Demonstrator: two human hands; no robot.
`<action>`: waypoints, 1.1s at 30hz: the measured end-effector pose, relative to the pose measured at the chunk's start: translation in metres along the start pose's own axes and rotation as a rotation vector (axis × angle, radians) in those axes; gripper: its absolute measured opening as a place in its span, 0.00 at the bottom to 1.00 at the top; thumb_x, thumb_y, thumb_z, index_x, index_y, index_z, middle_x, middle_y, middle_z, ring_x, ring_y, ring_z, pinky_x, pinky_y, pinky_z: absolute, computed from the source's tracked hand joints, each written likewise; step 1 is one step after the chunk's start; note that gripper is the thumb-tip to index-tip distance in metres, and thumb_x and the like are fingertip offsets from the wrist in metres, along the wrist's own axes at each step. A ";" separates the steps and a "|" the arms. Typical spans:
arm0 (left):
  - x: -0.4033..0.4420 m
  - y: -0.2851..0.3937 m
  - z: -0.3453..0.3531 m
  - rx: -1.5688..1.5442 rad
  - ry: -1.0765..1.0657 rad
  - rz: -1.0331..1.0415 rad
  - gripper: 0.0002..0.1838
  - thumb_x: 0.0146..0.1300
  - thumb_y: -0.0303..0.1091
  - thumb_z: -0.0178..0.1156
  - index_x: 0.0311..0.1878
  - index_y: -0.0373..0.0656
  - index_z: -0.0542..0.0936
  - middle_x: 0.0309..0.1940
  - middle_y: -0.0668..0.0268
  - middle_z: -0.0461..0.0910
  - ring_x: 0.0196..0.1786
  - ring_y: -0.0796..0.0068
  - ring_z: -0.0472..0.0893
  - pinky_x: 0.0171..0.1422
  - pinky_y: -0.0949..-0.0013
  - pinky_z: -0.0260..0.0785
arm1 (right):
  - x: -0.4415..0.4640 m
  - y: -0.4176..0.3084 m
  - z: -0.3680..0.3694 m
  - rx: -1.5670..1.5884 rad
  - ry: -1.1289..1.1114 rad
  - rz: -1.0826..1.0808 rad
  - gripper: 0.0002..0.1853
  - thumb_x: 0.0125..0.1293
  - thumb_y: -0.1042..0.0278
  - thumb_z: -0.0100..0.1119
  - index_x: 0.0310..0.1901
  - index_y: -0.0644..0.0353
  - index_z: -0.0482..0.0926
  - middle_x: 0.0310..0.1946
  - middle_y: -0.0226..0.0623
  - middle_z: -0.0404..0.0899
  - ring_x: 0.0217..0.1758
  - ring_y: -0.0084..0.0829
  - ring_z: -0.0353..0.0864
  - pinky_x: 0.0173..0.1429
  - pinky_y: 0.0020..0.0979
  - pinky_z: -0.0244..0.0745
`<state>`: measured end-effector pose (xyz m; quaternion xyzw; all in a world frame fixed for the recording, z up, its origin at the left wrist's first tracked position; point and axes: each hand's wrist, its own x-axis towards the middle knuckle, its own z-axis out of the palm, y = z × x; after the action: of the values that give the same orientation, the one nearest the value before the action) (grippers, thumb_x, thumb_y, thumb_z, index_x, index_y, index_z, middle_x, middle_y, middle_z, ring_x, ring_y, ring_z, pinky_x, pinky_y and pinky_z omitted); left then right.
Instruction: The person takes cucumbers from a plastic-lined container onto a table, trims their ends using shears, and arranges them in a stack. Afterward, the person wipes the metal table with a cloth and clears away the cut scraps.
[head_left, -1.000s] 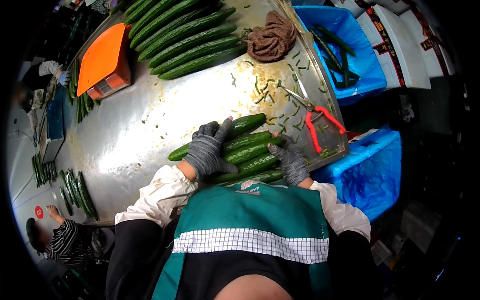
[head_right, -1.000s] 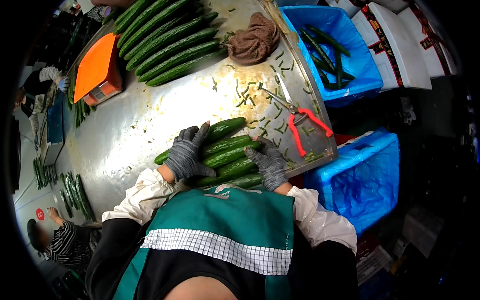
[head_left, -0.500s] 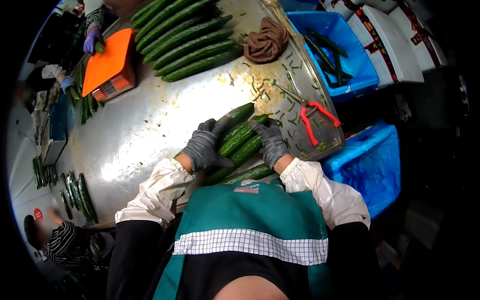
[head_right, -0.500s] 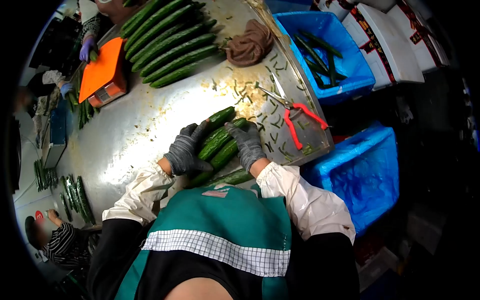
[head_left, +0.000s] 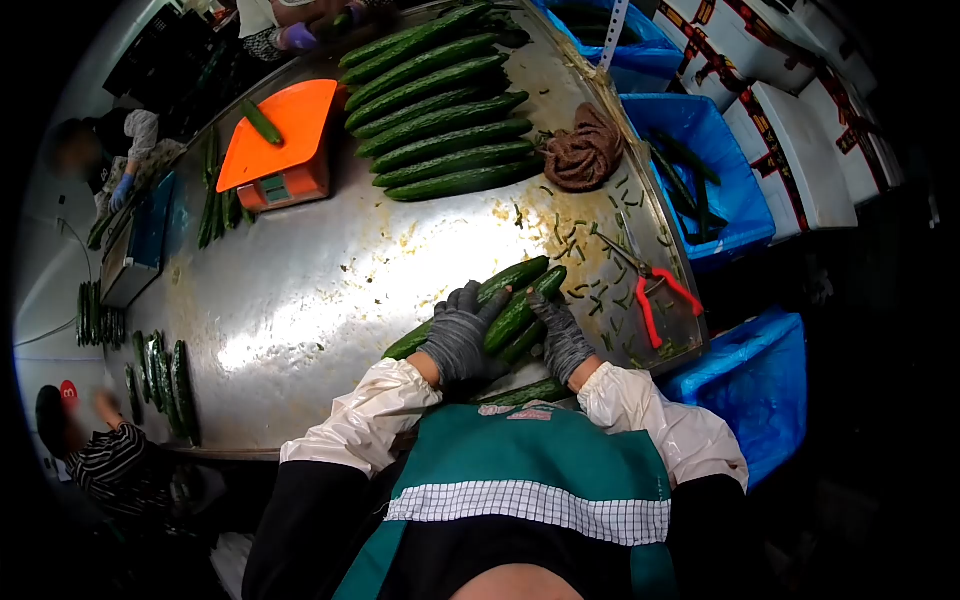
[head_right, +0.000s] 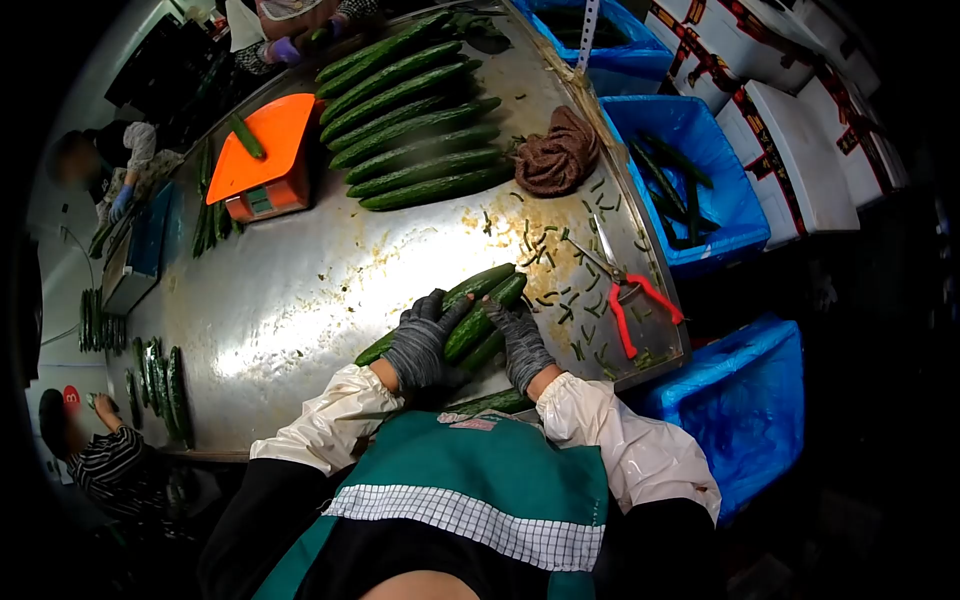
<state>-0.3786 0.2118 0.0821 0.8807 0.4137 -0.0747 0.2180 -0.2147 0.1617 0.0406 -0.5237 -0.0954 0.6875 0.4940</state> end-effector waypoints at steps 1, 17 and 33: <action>-0.001 -0.002 0.000 -0.003 0.005 -0.002 0.57 0.27 0.56 0.69 0.67 0.58 0.53 0.61 0.42 0.52 0.62 0.42 0.56 0.64 0.47 0.50 | 0.003 0.001 0.000 -0.018 -0.058 -0.015 0.35 0.48 0.52 0.66 0.57 0.53 0.65 0.51 0.34 0.68 0.48 0.30 0.69 0.40 0.33 0.71; -0.003 -0.029 -0.012 -0.056 0.113 -0.049 0.56 0.30 0.54 0.68 0.67 0.58 0.52 0.60 0.38 0.51 0.60 0.38 0.56 0.61 0.45 0.51 | 0.021 -0.026 0.036 0.169 -0.229 0.226 0.28 0.50 0.54 0.64 0.53 0.52 0.68 0.44 0.33 0.74 0.44 0.32 0.76 0.40 0.33 0.77; 0.159 -0.126 -0.214 0.485 0.453 0.321 0.55 0.28 0.45 0.70 0.66 0.60 0.53 0.63 0.44 0.49 0.63 0.40 0.53 0.64 0.46 0.48 | 0.175 -0.167 0.138 0.353 -0.380 -0.319 0.17 0.56 0.59 0.59 0.48 0.47 0.74 0.43 0.23 0.76 0.42 0.21 0.75 0.29 0.24 0.68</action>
<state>-0.3817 0.4888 0.1829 0.9547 0.2785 0.0617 -0.0852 -0.2239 0.4338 0.0987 -0.2703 -0.1463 0.6927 0.6525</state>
